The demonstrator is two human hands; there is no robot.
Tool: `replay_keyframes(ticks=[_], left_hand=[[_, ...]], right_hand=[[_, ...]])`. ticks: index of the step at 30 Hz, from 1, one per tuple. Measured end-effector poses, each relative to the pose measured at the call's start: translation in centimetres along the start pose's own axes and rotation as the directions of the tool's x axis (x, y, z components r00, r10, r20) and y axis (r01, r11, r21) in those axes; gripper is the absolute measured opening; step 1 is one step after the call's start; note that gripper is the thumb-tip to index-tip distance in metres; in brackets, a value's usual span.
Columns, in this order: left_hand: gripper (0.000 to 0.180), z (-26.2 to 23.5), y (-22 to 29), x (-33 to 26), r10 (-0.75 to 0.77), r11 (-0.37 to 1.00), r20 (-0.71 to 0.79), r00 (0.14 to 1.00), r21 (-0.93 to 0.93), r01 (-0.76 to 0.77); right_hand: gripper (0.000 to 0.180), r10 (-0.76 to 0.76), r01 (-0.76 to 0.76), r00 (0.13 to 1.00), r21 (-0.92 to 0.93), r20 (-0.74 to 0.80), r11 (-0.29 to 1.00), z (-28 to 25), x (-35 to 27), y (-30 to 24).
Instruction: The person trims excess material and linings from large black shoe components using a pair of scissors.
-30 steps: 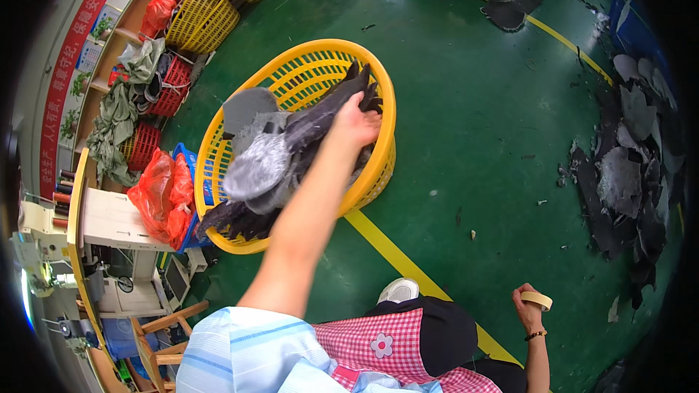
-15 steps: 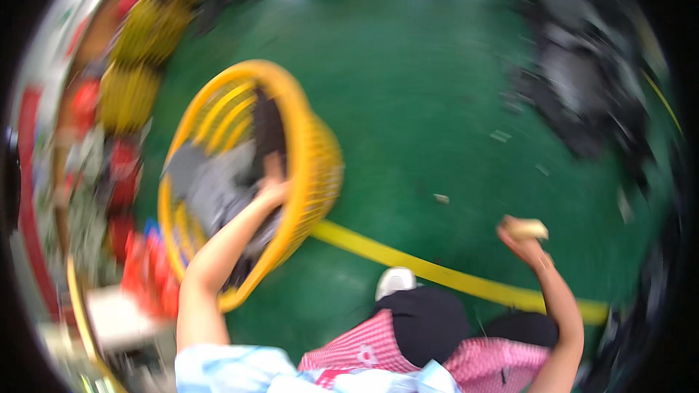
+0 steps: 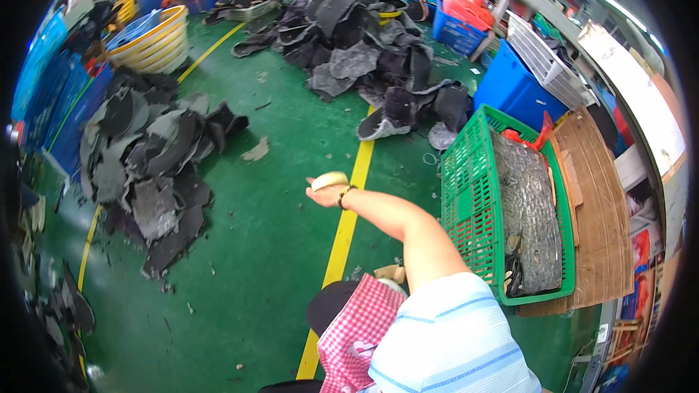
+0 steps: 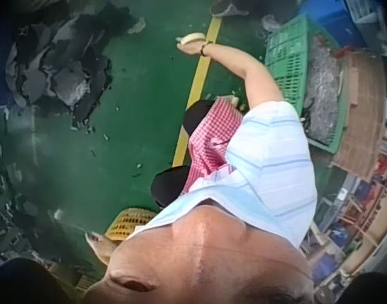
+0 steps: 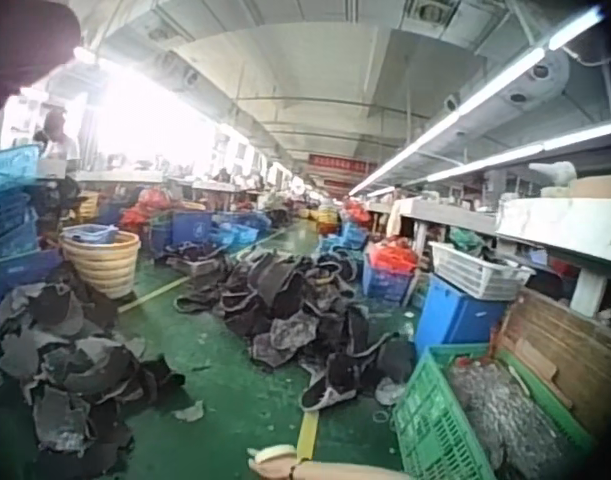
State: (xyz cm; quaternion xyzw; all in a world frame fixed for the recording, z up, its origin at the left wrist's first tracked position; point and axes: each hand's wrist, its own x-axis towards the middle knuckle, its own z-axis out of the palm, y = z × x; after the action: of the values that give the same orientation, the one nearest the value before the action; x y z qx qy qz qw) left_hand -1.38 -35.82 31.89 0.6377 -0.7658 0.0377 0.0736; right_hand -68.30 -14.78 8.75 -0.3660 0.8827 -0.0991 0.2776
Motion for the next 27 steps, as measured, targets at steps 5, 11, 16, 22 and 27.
replay_keyframes(ticks=[5, 11, 16, 22, 27], left_hand=[[0.038, 1.3, 16.9, 10.6, 0.365, 0.921, 0.158, 0.917, -0.205, -0.331], [0.035, -5.2, 32.2, 13.3, 0.881, 0.473, 0.191, 0.432, -0.322, -0.820], [0.043, -0.7, 26.7, 11.0, 0.756, 0.572, 0.594, 0.275, -0.394, -0.719], [0.024, 9.8, 12.1, 8.6, 0.631, 0.001, 0.656, -0.414, -0.534, -0.845], [0.024, -1.3, 21.5, -3.7, 0.695, 0.035, 0.506, -0.511, -0.733, -0.679]], right_hand=[[0.051, 0.114, -0.079, 0.944, -0.124, 0.309, 0.989, -8.6, -0.5, 1.3], [0.015, -0.154, 0.096, 0.975, 0.322, 0.159, 0.942, -18.6, -10.1, -0.7], [0.024, 0.144, 0.020, 0.880, 0.337, -0.453, 0.941, -19.6, -23.3, 4.7], [0.023, 0.240, -0.192, 0.522, 0.162, -0.819, 0.968, -36.6, -48.8, -0.6], [0.030, 0.205, -0.658, 0.036, 0.131, -0.978, 0.741, -49.0, -62.9, 2.2]])
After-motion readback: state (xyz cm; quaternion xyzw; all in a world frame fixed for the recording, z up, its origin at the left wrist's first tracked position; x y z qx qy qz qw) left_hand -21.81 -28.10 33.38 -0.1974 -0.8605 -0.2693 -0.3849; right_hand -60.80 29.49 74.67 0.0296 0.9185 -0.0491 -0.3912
